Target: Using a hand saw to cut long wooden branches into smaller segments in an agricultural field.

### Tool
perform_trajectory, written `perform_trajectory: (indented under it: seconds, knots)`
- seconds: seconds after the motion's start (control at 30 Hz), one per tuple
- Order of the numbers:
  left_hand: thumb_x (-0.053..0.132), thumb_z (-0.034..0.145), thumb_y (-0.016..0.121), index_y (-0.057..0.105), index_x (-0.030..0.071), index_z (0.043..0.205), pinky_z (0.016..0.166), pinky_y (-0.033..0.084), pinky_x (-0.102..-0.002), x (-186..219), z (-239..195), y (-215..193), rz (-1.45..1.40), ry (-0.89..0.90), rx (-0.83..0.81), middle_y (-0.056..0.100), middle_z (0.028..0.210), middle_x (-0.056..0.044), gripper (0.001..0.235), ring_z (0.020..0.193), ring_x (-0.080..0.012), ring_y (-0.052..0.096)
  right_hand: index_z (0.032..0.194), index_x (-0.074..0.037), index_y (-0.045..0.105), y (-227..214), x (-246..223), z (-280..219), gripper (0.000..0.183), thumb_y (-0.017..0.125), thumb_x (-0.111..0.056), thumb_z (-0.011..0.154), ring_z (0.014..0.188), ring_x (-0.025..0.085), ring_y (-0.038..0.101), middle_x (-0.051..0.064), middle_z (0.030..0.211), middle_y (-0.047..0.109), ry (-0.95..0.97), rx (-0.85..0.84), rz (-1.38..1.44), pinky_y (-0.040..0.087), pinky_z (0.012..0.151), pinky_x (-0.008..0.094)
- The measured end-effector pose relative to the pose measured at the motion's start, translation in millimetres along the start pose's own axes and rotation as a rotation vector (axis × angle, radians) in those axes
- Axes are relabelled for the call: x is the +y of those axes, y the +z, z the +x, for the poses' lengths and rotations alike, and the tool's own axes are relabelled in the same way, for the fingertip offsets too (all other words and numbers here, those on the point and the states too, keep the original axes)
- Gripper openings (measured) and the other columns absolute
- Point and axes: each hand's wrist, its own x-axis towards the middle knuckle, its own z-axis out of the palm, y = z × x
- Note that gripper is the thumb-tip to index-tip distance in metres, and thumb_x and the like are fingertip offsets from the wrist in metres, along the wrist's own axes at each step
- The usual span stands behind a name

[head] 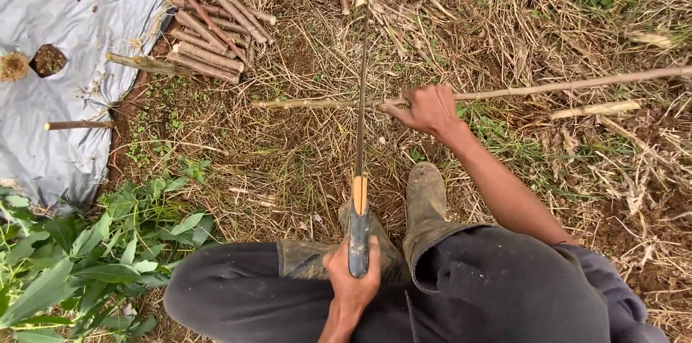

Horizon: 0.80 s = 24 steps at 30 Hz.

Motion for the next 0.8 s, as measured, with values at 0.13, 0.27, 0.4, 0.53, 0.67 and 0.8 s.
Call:
perform_trajectory:
  seconds: [0.13, 0.27, 0.4, 0.53, 0.67, 0.8]
  knots:
    - [0.020, 0.084, 0.074, 0.065, 0.013, 0.067, 0.037, 0.046, -0.027, 3.0, -18.9, -13.7, 0.060, -0.004, 0.054, 0.051, 0.049, 0.005, 0.021, 0.033, -0.0076, 0.047, 0.071, -0.030, 0.068, -7.0, -9.9, 4.8, 0.073, 0.027, -0.087, 0.092, 0.039, 0.009, 0.025, -0.011, 0.046, 0.021, 0.043, -0.040, 0.056, 0.020, 0.042, 0.032]
    - [0.018, 0.089, 0.070, 0.055, 0.018, 0.063, 0.032, 0.047, -0.024, -21.0, -7.7, -4.4, -0.021, -0.027, -0.001, 0.049, 0.048, 0.008, 0.030, 0.033, -0.0058, 0.045, 0.062, -0.029, 0.053, 1.6, -27.2, -13.0, 0.070, 0.027, -0.086, 0.093, 0.038, 0.006, 0.028, -0.012, 0.045, 0.023, 0.072, -0.079, 0.035, 0.020, 0.038, 0.029]
    - [0.020, 0.088, 0.071, 0.050, 0.020, 0.062, 0.034, 0.045, -0.025, -21.4, -15.2, -10.5, 0.042, -0.029, 0.001, 0.046, 0.047, 0.007, 0.034, 0.033, -0.0063, 0.042, 0.073, -0.029, 0.071, 0.2, -30.9, -21.1, 0.071, 0.030, -0.085, 0.091, 0.036, 0.006, 0.027, -0.011, 0.044, 0.020, 0.022, -0.068, 0.128, 0.019, 0.036, 0.029]
    - [0.018, 0.086, 0.073, 0.049, 0.014, 0.059, 0.038, 0.036, -0.030, -10.3, -31.3, -21.8, 0.026, -0.087, 0.016, 0.041, 0.047, 0.004, 0.037, 0.037, -0.0078, 0.035, 0.064, -0.028, 0.060, 2.4, -14.3, 0.1, 0.072, 0.027, -0.086, 0.093, 0.035, 0.007, 0.030, -0.011, 0.044, 0.024, 0.048, -0.040, 0.079, 0.022, 0.035, 0.029]
    - [0.023, 0.085, 0.072, 0.049, 0.018, 0.060, 0.039, 0.043, -0.030, -19.7, -15.6, -13.4, 0.074, -0.027, 0.040, 0.045, 0.047, 0.006, 0.035, 0.034, -0.0096, 0.042, 0.073, -0.027, 0.070, -5.1, -16.7, 6.0, 0.074, 0.028, -0.085, 0.093, 0.034, 0.007, 0.029, -0.011, 0.043, 0.022, 0.032, -0.005, 0.099, 0.020, 0.034, 0.029]
    - [0.021, 0.089, 0.071, 0.051, 0.017, 0.063, 0.032, 0.046, -0.026, -18.6, -7.0, -12.7, -0.049, -0.031, -0.004, 0.048, 0.047, 0.007, 0.033, 0.033, -0.0070, 0.046, 0.075, -0.029, 0.072, -15.6, -13.9, 18.4, 0.080, 0.025, -0.093, 0.082, 0.038, 0.008, 0.029, -0.012, 0.045, 0.022, 0.114, -0.137, 0.092, 0.022, 0.040, 0.029]
